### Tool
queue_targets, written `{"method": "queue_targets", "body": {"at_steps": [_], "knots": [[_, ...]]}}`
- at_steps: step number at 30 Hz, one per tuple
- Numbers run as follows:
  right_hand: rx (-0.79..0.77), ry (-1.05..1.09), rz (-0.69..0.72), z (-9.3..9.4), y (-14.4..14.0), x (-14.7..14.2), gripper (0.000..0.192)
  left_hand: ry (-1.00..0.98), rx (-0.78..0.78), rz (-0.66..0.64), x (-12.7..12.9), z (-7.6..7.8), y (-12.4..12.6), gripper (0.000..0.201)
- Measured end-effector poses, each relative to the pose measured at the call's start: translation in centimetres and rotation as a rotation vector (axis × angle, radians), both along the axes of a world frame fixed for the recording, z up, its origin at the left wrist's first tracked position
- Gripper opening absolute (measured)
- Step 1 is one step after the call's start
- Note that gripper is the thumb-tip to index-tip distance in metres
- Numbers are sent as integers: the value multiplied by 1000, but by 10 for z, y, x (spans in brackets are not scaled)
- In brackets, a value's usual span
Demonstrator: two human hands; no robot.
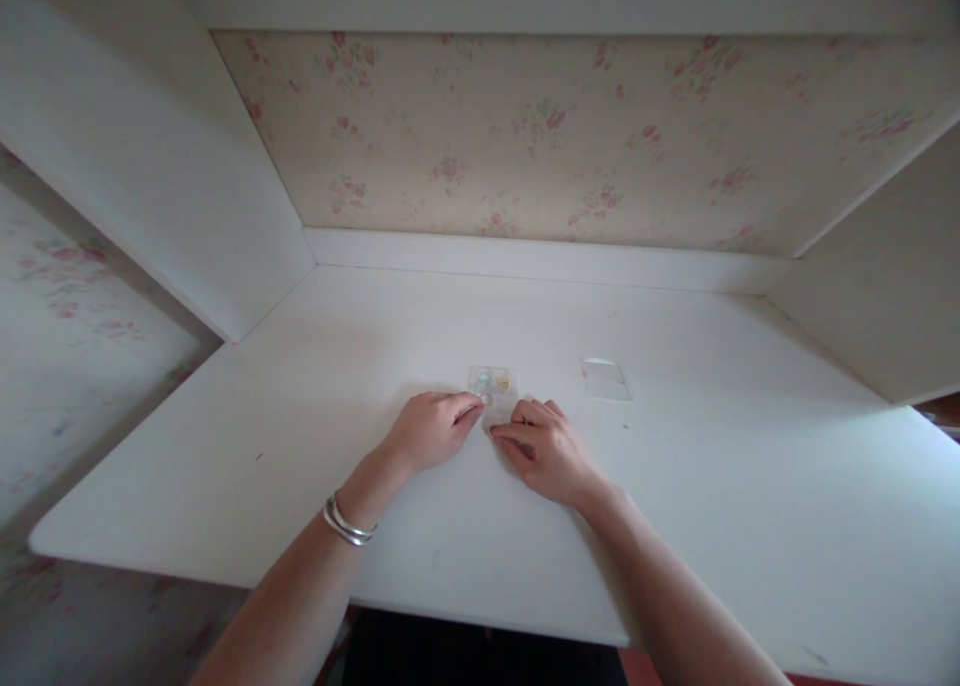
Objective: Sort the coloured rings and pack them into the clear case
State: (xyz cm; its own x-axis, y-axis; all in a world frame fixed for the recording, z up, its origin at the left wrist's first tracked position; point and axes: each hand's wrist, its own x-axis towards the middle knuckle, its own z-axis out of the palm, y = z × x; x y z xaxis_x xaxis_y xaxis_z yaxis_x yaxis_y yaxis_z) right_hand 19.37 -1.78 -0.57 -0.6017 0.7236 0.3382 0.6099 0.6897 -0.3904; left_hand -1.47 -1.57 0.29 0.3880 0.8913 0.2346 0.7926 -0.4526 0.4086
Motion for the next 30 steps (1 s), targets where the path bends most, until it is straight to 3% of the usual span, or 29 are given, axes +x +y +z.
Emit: {"method": "queue_targets", "body": {"at_steps": [8, 13, 22, 30], "knots": [[-101, 269, -113, -5, 3, 1, 21, 3, -14, 7, 1, 1, 0, 26], [-139, 468, -252, -9, 11, -2, 21, -19, -70, -114, 2, 3, -3, 27], [-66, 397, -264, -13, 24, -23, 16, 6, -139, -171, 6, 1, -8, 23], [-120, 488, -384, -8, 28, -13, 19, 26, -110, -200, 8, -5, -9, 23]]}}
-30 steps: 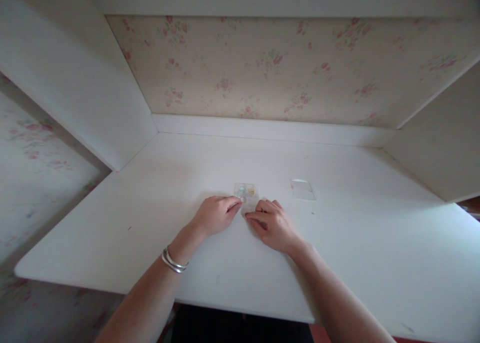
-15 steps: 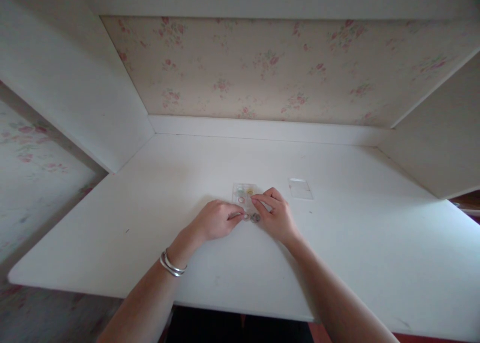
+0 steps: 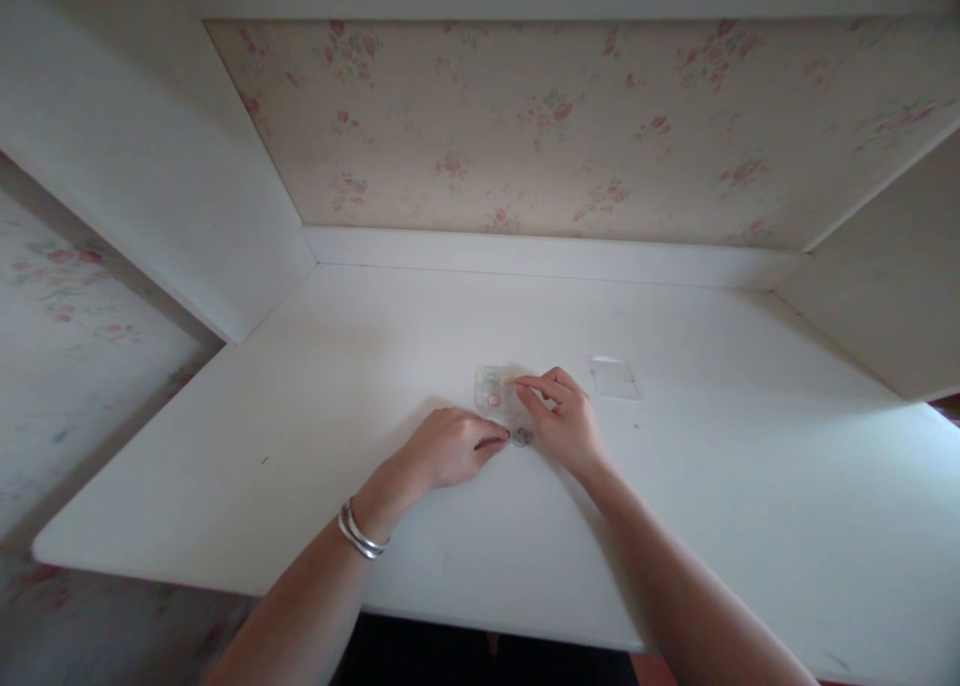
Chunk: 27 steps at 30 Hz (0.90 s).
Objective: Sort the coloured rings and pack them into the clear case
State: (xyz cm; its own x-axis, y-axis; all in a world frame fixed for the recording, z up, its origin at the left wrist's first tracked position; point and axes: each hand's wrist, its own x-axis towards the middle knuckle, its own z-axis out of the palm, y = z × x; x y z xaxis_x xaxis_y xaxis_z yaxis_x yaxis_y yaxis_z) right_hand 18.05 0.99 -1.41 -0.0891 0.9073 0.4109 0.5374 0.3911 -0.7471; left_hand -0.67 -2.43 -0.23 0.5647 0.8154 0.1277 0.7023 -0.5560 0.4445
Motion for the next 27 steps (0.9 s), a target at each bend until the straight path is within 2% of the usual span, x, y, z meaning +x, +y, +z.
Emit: {"method": "queue_targets", "body": {"at_steps": [3, 10, 14, 17, 20, 23, 27], "knots": [[-16, 34, -58, 0, 1, 4, 20, -15, 17, 1, 0, -2, 0, 23], [-24, 40, -52, 0, -3, 6, 20, -139, 51, 21, -1, 1, 2, 22], [-30, 18, 28, 2, -7, 7, 19, -208, 98, 127, -2, 2, 5, 22], [9, -85, 112, 5, -11, 10, 17, -225, 132, 218, -2, 3, 7, 24], [78, -277, 199, 10, -16, 12, 14, -197, 140, 274, 0, 4, 8, 25], [116, -445, 280, 16, -21, 14, 13, -160, 143, 299, 1, 5, 8, 25], [123, -536, 331, 20, -26, 14, 14, -128, 131, 309, 2, 2, 10, 26]]}}
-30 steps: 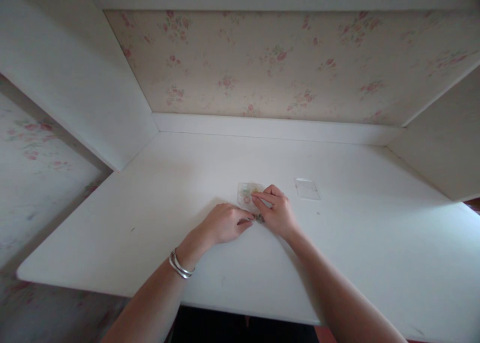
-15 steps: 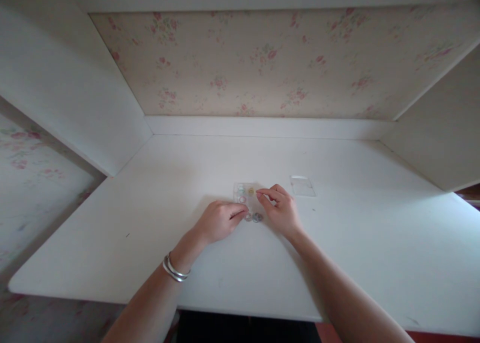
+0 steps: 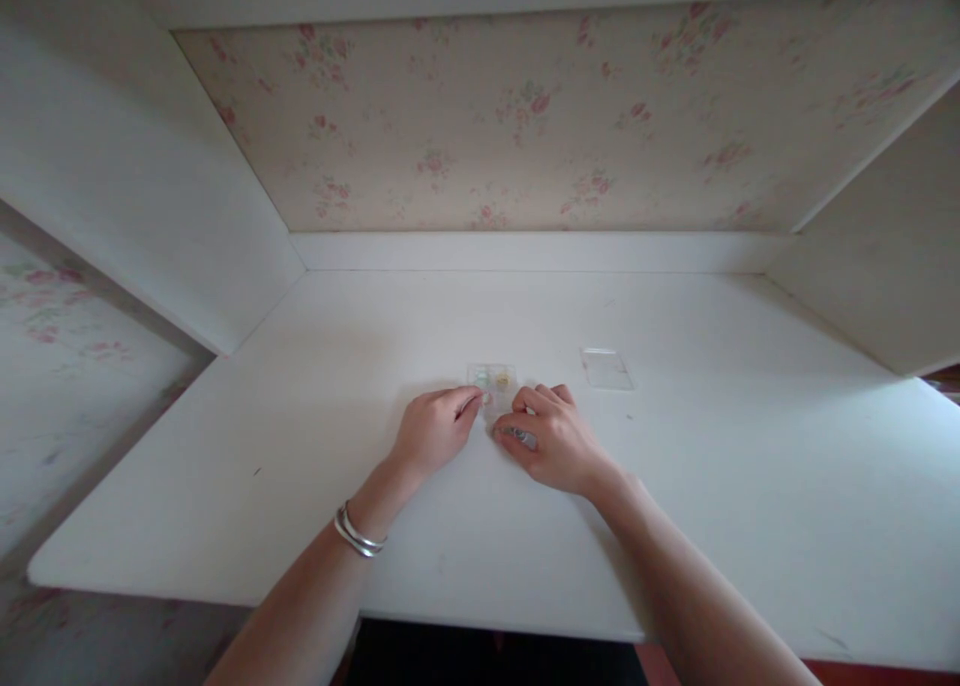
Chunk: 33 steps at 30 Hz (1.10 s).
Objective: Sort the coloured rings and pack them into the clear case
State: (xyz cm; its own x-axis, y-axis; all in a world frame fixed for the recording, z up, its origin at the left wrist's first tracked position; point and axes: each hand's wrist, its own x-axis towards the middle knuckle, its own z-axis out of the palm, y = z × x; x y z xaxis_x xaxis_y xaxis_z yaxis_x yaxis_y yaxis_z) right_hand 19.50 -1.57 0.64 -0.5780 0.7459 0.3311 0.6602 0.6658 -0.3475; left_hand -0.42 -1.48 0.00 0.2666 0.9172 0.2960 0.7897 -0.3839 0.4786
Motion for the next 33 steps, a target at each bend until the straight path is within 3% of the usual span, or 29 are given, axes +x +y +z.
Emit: {"method": "queue_targets", "body": {"at_steps": [5, 12, 19, 24, 33], "knots": [[-7, -21, 40, -2, 0, -1, 14, -34, -25, 3, -2, -1, 2, 26], [4, 4, 64, -2, -2, -2, 19, -96, 19, 121, -7, 4, 2, 28], [16, 148, -27, -7, 2, -3, 17, -125, 6, 102, -4, 8, -1, 27], [115, 282, -218, -16, 8, -12, 19, -130, -28, 51, -5, 12, -3, 21], [108, 204, -248, -19, 12, -19, 17, 52, -103, -175, 1, 8, -7, 25]]}}
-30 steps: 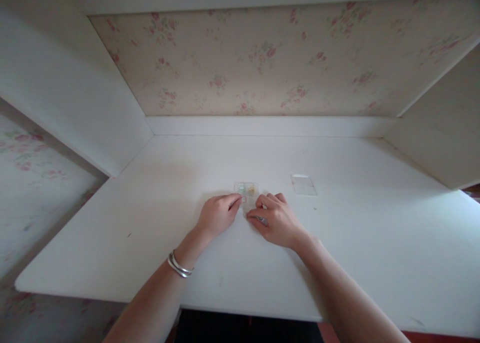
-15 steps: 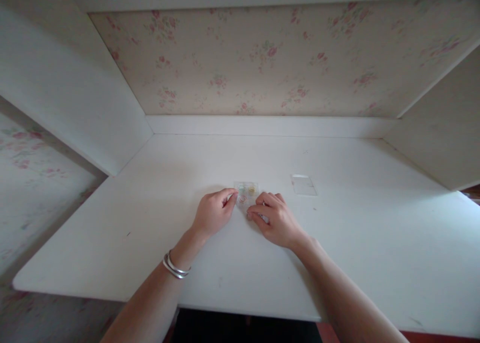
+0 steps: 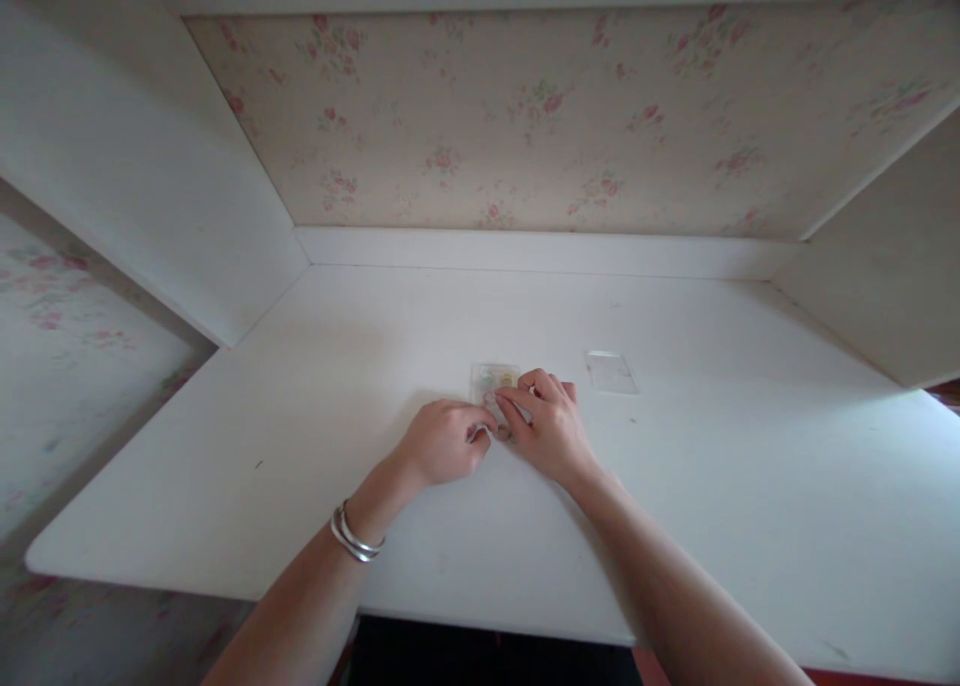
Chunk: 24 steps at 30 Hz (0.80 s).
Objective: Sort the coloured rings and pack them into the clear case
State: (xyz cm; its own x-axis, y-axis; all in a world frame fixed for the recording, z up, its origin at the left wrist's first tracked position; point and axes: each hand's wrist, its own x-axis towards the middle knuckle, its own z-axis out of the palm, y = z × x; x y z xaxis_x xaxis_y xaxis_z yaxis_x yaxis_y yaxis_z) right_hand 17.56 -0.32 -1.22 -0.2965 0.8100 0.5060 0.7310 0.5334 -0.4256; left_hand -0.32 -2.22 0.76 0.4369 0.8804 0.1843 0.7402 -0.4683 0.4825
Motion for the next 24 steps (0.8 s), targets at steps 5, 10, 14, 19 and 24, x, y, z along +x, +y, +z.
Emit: {"method": "queue_targets", "body": {"at_steps": [5, 10, 14, 19, 24], "knots": [[-17, 139, -112, 2, 4, 7, 19, 38, -29, -78, 2, -2, -4, 24], [-77, 223, -166, 2, 8, 13, 19, 61, -20, -102, 1, -6, -4, 22], [-127, 260, -155, 1, 8, 14, 20, 77, 3, -133, 2, -7, -2, 21], [-151, 308, -118, 1, 6, 15, 21, 67, 7, -130, 4, -6, -2, 23], [-169, 311, -89, 0, 6, 15, 21, -3, -20, -116, 4, -6, -1, 22]]}}
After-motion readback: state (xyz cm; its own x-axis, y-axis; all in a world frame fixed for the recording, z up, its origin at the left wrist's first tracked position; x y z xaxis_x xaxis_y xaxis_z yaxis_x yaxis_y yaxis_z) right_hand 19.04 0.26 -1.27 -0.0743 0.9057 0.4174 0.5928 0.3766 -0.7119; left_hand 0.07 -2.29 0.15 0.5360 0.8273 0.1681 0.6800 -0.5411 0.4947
